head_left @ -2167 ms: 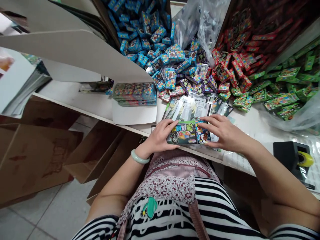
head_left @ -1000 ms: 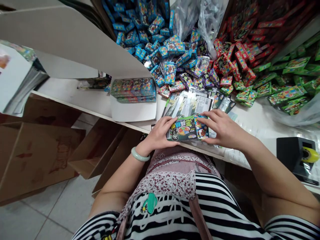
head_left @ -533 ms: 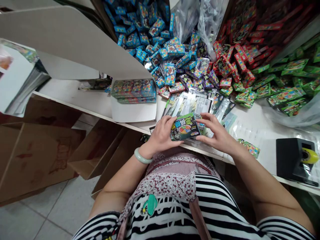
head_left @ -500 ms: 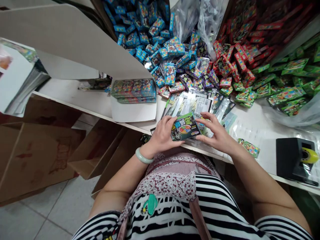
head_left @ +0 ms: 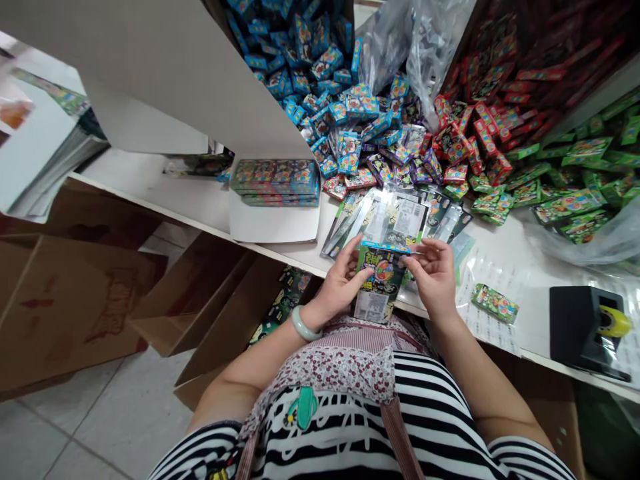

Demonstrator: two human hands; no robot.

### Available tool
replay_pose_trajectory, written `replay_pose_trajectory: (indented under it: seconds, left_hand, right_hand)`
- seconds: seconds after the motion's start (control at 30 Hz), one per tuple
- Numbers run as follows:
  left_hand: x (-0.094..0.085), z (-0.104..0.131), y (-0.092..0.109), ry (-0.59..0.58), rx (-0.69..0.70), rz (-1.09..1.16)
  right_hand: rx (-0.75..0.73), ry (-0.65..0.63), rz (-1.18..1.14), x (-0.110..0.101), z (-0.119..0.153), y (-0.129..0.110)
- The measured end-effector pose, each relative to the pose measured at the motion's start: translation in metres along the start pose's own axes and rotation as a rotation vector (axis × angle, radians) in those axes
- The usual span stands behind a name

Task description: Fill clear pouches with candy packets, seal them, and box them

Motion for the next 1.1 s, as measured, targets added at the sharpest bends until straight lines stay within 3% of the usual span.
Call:
replay_pose_trajectory:
  seconds: [0.1, 0.2, 0.27, 0.4, 0.5, 0.57, 0.7, 0.8, 0.9, 1.0, 1.1]
  left_hand:
    - [-0.003, 0.001, -0.002, -0.046, -0.004, 0.010]
    - [-0.006, -0.006, -0.001, -0.083, 0.006, -0.021]
    - [-0.010, -0.016, 0.003, -0.041, 0.058, -0.082]
    - [-0.015, -0.035, 0.013, 0.109, 0.144, -0.109]
    - [-0.014, -0.040, 0.009, 0.161, 0.068, -0.030]
    - [-0.015, -0.038, 0.005, 0.168, 0.031, -0.013]
    - [-0.018, -0.034, 0.008, 0.145, 0.116, -0.021]
    - [-0.021, -0.037, 0.011, 0.153, 0.120, 0.017]
    - [-0.020, -0.041, 0.007, 0.136, 0.021, 0.077]
    - [-0.019, -0.043, 0.006, 0.093, -0.018, 0.104]
    - [-0.020, -0.044, 0.017, 0.047, 0.089, 0.047]
  right_hand:
    - [-0.057, 0.022, 0.088, -0.001, 0.008, -0.001]
    - [-0.213, -0.099, 0.211, 0.003, 0.004, -0.013]
    - [-0.264, -0.201, 0.255, 0.007, -0.001, -0.016]
    - [-0.153, -0.267, 0.202, 0.010, -0.018, -0.007]
    - [-0.021, -0.297, 0.136, 0.011, -0.023, 0.003]
    - [-0.023, -0.297, 0.132, 0.011, -0.023, 0.003]
    - [-0.096, -0.274, 0.145, 0.011, -0.020, 0.001]
    - [0.007, -0.204, 0.043, 0.012, -0.020, 0.010]
    - [0.127, -0.187, -0.082, 0.015, -0.022, 0.017]
    - [0.066, -0.260, -0.043, 0.016, -0.023, 0.006]
    - [-0.071, -0.322, 0.030, 0.017, -0.023, -0.014]
Point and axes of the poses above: each hand's wrist, its own z-axis away from the middle knuckle, its own x-axis out of the palm, y = z × x, the point moved 7 cm from there along -z, towards the middle knuckle, and after that the axes turned 12 degrees about y, right-handed, at the moved point
